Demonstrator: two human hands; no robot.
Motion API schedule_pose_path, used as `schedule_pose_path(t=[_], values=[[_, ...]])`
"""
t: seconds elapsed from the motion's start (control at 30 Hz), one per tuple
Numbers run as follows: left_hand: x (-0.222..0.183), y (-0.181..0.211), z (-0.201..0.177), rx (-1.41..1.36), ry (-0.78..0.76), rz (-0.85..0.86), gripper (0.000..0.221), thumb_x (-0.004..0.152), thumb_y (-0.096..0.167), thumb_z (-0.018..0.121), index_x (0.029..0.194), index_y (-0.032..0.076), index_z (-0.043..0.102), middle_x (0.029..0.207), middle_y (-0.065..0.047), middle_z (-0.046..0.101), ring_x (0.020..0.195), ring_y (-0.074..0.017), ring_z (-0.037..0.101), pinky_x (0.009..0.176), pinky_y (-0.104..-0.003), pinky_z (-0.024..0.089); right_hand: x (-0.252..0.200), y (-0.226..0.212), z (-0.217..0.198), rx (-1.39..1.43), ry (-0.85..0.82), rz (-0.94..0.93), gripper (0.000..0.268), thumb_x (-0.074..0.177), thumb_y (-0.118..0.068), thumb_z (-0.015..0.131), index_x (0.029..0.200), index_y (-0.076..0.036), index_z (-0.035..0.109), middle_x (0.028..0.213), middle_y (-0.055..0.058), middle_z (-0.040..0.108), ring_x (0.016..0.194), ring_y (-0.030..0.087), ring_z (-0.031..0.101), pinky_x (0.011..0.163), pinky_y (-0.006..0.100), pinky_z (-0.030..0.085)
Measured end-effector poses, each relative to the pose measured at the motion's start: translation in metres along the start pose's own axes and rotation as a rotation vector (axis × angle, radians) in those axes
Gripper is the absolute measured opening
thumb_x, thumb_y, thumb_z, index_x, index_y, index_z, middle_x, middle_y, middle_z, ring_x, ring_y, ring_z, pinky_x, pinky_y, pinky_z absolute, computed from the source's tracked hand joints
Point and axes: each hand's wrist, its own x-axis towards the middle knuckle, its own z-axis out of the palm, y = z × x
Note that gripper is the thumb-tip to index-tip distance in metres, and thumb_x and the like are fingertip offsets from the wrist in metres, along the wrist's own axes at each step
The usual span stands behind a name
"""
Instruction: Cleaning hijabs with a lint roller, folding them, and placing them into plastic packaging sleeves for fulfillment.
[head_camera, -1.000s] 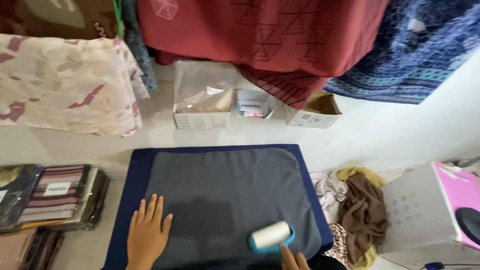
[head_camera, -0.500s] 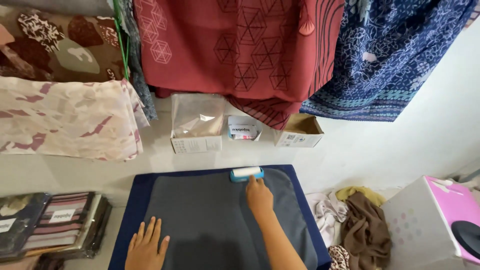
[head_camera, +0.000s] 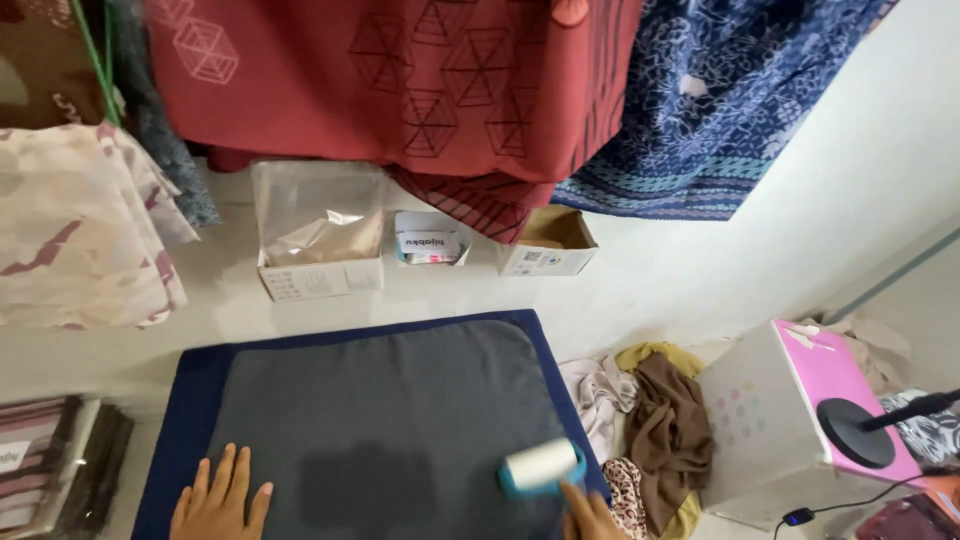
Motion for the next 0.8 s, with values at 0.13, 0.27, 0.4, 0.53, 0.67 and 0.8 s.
schedule_pose_path(t=[0.13,0.27,0.4,0.53,0.67,0.8], values=[[0.004,-0.004,0.008,-0.033,0.005,0.002,0.075,0.087,0.069,0.039,0.152,0.032,0.046,0.162,0.006,0.048,0.154,-0.03,0.045,0.119,-0.05,0.044,0.129,-0.137,-0.07,-0.131,-0.105,0.127,0.048,0.088,-0.031,0.064,0.135,-0.033,0.058,0.108,0.002,0.068,0.085,0.034,0.071,0.071,0.046,0.058],[0.006,-0.009,0.009,-0.041,-0.084,-0.007,0.074,0.089,0.07,0.035,0.154,0.035,0.04,0.164,0.008,0.042,0.156,-0.0275,0.038,0.122,-0.05,0.039,0.229,-0.16,-0.012,-0.016,0.055,0.031,0.04,0.091,-0.026,0.059,0.131,-0.02,0.058,0.1,0.013,0.067,0.076,0.041,0.069,0.066,0.052,0.056],[0.008,-0.008,0.011,-0.041,0.225,0.068,0.071,0.083,0.063,0.05,0.143,0.027,0.06,0.152,0.0,0.063,0.141,-0.0331,0.063,0.106,-0.042,0.058,0.271,-0.174,-0.003,-0.018,-0.082,0.124,0.039,0.097,-0.022,0.053,0.134,-0.014,0.054,0.104,0.019,0.066,0.077,0.042,0.071,0.074,0.053,0.059],[0.019,-0.023,0.055,-0.044,0.459,0.221,0.071,0.075,0.06,0.06,0.131,0.018,0.072,0.137,-0.01,0.074,0.116,-0.038,0.076,0.081,-0.04,0.062,0.201,-0.159,-0.032,-0.071,0.058,0.022,0.042,0.092,-0.02,0.06,0.132,-0.01,0.059,0.099,0.019,0.068,0.068,0.041,0.071,0.06,0.05,0.06],[0.021,-0.028,0.083,-0.014,0.54,0.189,0.072,0.079,0.064,0.055,0.13,0.018,0.076,0.136,-0.007,0.077,0.117,-0.0326,0.075,0.105,-0.045,0.06,0.079,-0.143,-0.083,-0.103,-0.049,0.078,0.059,0.086,-0.023,0.066,0.143,-0.027,0.049,0.118,0.007,0.062,0.075,0.037,0.07,0.062,0.047,0.057],[0.014,-0.028,0.093,0.018,0.468,0.135,0.074,0.085,0.065,0.05,0.138,0.019,0.074,0.145,-0.006,0.077,0.133,-0.0378,0.075,0.124,-0.051,0.058,-0.031,-0.084,-0.069,-0.14,0.13,0.106,0.06,0.078,-0.023,0.075,0.136,-0.035,0.063,0.085,-0.002,0.064,0.054,0.024,0.066,0.045,0.033,0.052]])
